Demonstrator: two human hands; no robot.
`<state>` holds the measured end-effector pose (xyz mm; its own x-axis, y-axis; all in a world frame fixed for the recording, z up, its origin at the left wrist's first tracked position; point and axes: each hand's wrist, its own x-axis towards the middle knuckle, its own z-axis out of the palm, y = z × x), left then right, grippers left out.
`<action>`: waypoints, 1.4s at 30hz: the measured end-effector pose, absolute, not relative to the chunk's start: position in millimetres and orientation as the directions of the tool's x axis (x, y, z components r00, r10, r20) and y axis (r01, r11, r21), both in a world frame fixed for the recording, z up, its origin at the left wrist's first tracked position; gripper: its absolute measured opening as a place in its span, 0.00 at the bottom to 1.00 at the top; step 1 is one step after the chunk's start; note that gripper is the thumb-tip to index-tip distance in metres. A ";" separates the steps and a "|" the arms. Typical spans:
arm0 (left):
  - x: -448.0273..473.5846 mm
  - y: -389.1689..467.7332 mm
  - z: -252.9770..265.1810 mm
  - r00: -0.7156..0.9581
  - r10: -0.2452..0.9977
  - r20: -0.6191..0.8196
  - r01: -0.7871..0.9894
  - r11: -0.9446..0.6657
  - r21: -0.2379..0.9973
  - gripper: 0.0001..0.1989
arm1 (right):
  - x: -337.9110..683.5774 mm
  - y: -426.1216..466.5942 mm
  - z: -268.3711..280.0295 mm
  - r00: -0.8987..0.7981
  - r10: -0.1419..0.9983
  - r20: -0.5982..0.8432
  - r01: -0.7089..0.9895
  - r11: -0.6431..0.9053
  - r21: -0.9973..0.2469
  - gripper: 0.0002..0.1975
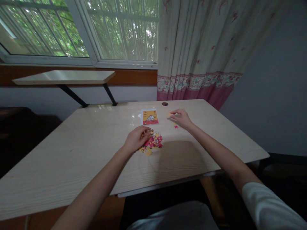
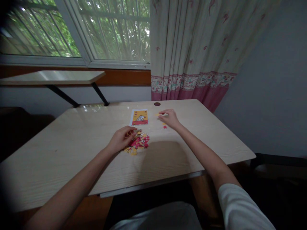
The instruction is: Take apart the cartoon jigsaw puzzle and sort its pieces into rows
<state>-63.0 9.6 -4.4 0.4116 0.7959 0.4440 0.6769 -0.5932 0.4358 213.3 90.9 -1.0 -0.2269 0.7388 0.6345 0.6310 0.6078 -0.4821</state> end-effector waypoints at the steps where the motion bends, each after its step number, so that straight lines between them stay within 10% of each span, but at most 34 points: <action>1: -63.2 9.7 -4.5 0.413 0.794 0.446 0.677 -0.595 0.434 0.12 | 221.5 104.1 -5.3 -0.197 0.780 0.594 0.676 0.547 -0.494 0.09; 14: -65.1 10.5 -5.6 0.423 0.778 0.465 0.677 -0.612 0.408 0.10 | 272.1 176.6 -31.0 0.013 0.957 0.289 0.910 0.108 -0.401 0.14; 42: -64.0 9.8 -5.3 0.423 0.806 0.415 0.686 -0.584 0.434 0.11 | 264.4 168.1 -34.1 -0.376 0.844 0.382 0.880 0.454 -0.138 0.18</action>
